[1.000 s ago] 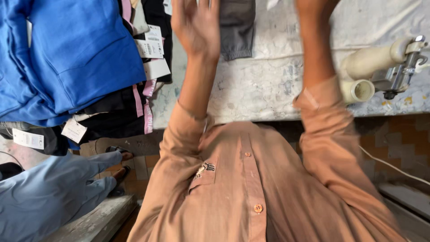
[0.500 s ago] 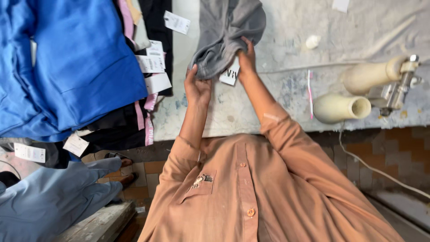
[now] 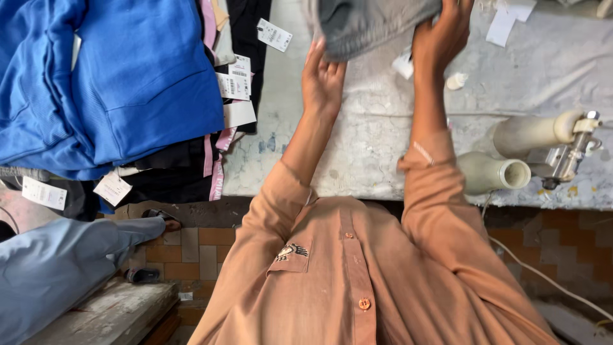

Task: The person applies glue to the cuffs of white and grey sweatpants using a small bottle and a spray gun, then folds a blue hoodie. The person handles the garments one at a time, applying glue to the inside of the cuffs and smoothing the fabric.

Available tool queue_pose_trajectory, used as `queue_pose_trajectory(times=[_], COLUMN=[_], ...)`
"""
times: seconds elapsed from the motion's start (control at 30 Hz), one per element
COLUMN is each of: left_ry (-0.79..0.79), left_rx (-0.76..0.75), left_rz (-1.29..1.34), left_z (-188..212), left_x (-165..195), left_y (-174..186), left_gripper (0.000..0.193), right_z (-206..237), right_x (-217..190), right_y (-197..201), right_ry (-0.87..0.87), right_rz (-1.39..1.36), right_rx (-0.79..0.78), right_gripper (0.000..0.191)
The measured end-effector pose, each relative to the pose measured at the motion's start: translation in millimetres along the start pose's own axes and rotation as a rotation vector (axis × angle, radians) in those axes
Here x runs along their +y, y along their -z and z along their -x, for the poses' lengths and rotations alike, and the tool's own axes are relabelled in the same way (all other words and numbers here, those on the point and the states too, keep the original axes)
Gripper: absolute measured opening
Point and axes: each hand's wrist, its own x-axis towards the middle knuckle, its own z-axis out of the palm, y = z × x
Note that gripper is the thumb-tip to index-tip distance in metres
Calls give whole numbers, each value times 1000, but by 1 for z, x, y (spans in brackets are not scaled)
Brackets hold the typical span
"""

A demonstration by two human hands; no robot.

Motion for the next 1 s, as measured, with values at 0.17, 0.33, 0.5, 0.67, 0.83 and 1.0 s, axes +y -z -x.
queue_pose_trajectory(times=[0.17,0.33,0.5,0.67,0.83,1.0], left_ry=[239,322,-307,-594,-563,-650], left_rx=[202,197,-74,-390,-325,-148], left_rz=[55,-97,-1790,-2212,-2202,-1947], left_z=[50,92,105,79,58,65], left_x=[-8,-7,15,11,-3,-24], left_y=[106,177,180,163,154,142], left_gripper=[63,59,75,73,54,58], right_z=[122,216,260,251,222,222], right_x=[5,-4,-19,35,76,68], right_y=[61,114,181,219,222,222], right_ry=[-290,-399,-718,-608,-603,-541], right_rz=[345,113,138,413,349,173], right_rx=[-370,-582,-43,279,275,318], right_gripper=[42,55,51,100,83,66])
